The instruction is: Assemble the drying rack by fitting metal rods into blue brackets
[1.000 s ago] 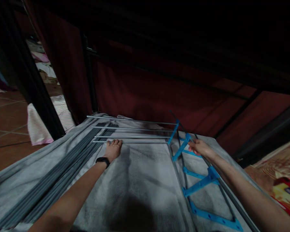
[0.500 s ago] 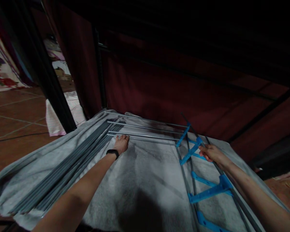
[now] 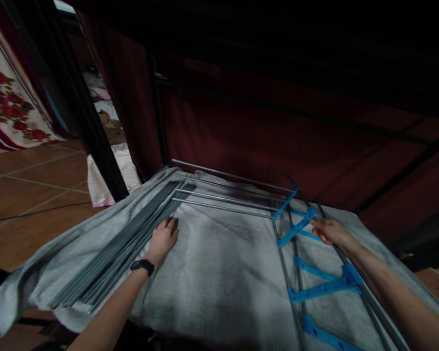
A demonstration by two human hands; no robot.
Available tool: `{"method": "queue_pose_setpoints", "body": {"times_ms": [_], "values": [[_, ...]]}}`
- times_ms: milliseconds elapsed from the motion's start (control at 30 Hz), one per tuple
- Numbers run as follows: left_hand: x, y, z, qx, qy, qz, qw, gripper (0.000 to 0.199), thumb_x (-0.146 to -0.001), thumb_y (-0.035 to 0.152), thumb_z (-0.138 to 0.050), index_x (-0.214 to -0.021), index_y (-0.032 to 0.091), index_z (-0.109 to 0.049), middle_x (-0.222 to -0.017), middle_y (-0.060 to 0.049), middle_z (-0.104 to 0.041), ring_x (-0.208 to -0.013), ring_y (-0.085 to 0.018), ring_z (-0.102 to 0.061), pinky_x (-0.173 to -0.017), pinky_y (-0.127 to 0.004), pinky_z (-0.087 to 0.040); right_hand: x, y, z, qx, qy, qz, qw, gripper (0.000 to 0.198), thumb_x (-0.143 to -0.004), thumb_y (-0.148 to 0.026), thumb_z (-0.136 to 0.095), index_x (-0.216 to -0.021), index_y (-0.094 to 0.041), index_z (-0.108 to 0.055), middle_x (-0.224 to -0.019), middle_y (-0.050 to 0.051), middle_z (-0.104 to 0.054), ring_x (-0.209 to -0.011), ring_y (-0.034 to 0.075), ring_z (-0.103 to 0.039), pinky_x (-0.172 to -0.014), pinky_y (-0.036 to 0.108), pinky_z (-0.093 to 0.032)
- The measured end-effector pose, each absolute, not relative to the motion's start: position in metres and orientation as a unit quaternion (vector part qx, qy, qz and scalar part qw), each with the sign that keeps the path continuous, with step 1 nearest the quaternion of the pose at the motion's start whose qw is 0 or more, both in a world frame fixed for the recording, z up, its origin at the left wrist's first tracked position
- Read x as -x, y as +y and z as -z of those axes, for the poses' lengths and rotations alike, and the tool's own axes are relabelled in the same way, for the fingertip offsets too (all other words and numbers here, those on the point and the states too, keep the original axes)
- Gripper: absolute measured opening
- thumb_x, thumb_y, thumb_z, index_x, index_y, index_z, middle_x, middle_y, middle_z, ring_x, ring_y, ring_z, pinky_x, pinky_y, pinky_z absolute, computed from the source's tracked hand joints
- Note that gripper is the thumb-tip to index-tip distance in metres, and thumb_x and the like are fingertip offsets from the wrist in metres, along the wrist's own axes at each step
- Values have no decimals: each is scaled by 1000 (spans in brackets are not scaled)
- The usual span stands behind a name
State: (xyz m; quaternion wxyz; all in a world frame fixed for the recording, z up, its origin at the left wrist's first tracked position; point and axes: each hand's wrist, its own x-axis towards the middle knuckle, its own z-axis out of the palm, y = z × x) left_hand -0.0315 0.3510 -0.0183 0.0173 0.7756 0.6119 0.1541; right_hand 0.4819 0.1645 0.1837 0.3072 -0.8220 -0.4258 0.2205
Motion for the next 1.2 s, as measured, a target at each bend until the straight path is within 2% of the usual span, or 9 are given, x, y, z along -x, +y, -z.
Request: {"method": "queue_pose_setpoints", "body": {"times_ms": [100,233,333,633,867,1033,1200], "values": [[52,340,20,-765,624,-157,16,47,-94,30,-46,-136,12,-57,-143,-18,-54,-129,-28,-53,-108,-37,-42,-479,162,-190,823,-401,-254,312,43,-86,-50,-60,-56,-20,-53,-36,-2,-42,-35,10,-36,-39,22,-30],[64,328,20,-749,651,-118,-30,42,-92,22,-42,-127,16,-65,-142,-17,-55,-129,-31,-51,-106,-46,-41,-473,162,-195,823,-385,-259,328,40,-84,-50,-63,-60,-19,-56,-36,-3,-42,-35,10,-36,-38,22,-29],[65,323,16,-742,660,-86,-73,46,-89,14,-39,-126,13,-66,-146,-19,-52,-131,-33,-48,-104,-49,-40,-471,163,-195,822,-382,-255,336,40,-85,-50,-62,-60,-19,-55,-36,-2,-42,-35,9,-35,-38,21,-27],[57,327,1,-719,689,-62,-69,44,-93,19,-34,-113,14,-72,-138,-21,-55,-116,-36,-55,-90,-49,-44,-481,166,-185,820,-377,-264,340,41,-90,-38,-55,-54,-19,-50,-36,-2,-42,-35,7,-34,-38,19,-27],[61,333,17,-738,660,-115,-75,44,-95,26,-36,-122,11,-67,-142,-24,-50,-124,-39,-51,-98,-54,-44,-467,171,-191,818,-375,-280,334,44,-92,-38,-58,-53,-18,-51,-34,-2,-42,-33,7,-33,-36,18,-26],[48,343,31,-794,571,-206,-20,46,-94,30,-37,-125,9,-65,-139,-21,-54,-129,-30,-51,-112,-42,-41,-463,170,-191,814,-374,-279,347,45,-94,-33,-56,-53,-18,-50,-33,-3,-43,-32,6,-34,-35,16,-26],[29,346,46,-805,549,-223,47,51,-93,35,-35,-125,10,-66,-137,-19,-56,-127,-30,-54,-113,-40,-43,-459,166,-195,810,-354,-296,361,43,-96,-23,-53,-54,-18,-48,-34,-4,-43,-31,5,-35,-34,14,-26]]}}
